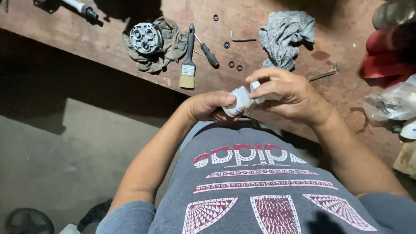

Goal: The person is reassembling a mechanical pump head on a workbench, which involves cleaning internal chambers with a brush, removing old seals, and installing new components and O-rings.

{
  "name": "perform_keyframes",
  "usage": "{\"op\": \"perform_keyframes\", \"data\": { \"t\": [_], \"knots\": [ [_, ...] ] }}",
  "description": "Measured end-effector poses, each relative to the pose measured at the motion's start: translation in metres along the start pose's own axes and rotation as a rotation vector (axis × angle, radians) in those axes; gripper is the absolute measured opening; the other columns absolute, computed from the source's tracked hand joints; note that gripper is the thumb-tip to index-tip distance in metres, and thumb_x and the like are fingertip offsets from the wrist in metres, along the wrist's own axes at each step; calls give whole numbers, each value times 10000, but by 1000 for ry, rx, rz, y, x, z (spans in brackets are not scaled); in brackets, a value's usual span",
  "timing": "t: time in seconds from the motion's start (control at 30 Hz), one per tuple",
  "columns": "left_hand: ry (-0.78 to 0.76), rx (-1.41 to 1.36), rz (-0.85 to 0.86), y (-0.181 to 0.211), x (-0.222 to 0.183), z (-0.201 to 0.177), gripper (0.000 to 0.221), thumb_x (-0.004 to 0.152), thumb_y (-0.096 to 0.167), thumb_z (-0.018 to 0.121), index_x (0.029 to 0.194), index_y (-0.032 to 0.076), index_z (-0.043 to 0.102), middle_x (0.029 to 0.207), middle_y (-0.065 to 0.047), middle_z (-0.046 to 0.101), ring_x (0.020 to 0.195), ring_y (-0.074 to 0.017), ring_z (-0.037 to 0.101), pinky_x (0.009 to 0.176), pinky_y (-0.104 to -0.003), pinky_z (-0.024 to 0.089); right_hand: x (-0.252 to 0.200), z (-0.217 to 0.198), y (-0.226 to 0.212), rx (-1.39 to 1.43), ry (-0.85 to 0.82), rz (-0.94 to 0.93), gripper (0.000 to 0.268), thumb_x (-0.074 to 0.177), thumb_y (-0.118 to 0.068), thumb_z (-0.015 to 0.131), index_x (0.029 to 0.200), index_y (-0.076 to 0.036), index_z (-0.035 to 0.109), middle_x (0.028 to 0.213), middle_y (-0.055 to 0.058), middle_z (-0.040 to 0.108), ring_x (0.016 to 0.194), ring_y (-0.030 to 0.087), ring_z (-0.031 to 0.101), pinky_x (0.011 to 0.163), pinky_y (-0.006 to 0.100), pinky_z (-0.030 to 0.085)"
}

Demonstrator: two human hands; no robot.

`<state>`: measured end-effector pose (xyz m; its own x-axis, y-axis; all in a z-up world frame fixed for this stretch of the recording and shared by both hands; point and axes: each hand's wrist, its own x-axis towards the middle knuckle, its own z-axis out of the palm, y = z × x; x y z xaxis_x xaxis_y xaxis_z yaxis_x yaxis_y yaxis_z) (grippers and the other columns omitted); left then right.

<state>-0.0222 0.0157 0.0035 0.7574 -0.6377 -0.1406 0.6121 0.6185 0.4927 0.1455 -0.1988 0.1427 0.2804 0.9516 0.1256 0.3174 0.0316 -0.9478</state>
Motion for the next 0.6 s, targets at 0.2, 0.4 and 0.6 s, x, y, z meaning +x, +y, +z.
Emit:
{"op": "perform_keyframes", "data": {
  "t": [0.2, 0.4, 0.6],
  "knots": [
    [604, 741, 128, 41, -35, 15, 779, 942, 581, 869, 1580, 164, 703, 1351, 48, 737, 1255, -114, 655, 1128, -280, 489, 53, 12, 73, -237, 140, 497, 606, 1053, -249, 892, 1605, -128, 672, 1454, 68, 752, 1153, 178, 719, 1022, 344, 572],
    [913, 700, 184, 33, -51, -21, 752, 868, 333, 1049, 1557, 224, 765, 1319, 76, 818, 1212, -74, 735, 1107, -244, 555, 108, -16, 239, -826, 226, 436, 675, 1032, -232, 995, 1618, -36, 723, 1497, 256, 725, 1295, 495, 705, 1044, 589, 575],
    [1023, 837, 46, 68, -76, -52, 707, 868, 515, 968, 1500, 267, 771, 1196, 59, 865, 1095, -130, 779, 956, -289, 571, 126, 48, 104, -627, 182, 571, 664, 1104, -386, 778, 1709, -147, 648, 1591, 248, 658, 1241, 388, 728, 1007, 582, 568]
  ]
}}
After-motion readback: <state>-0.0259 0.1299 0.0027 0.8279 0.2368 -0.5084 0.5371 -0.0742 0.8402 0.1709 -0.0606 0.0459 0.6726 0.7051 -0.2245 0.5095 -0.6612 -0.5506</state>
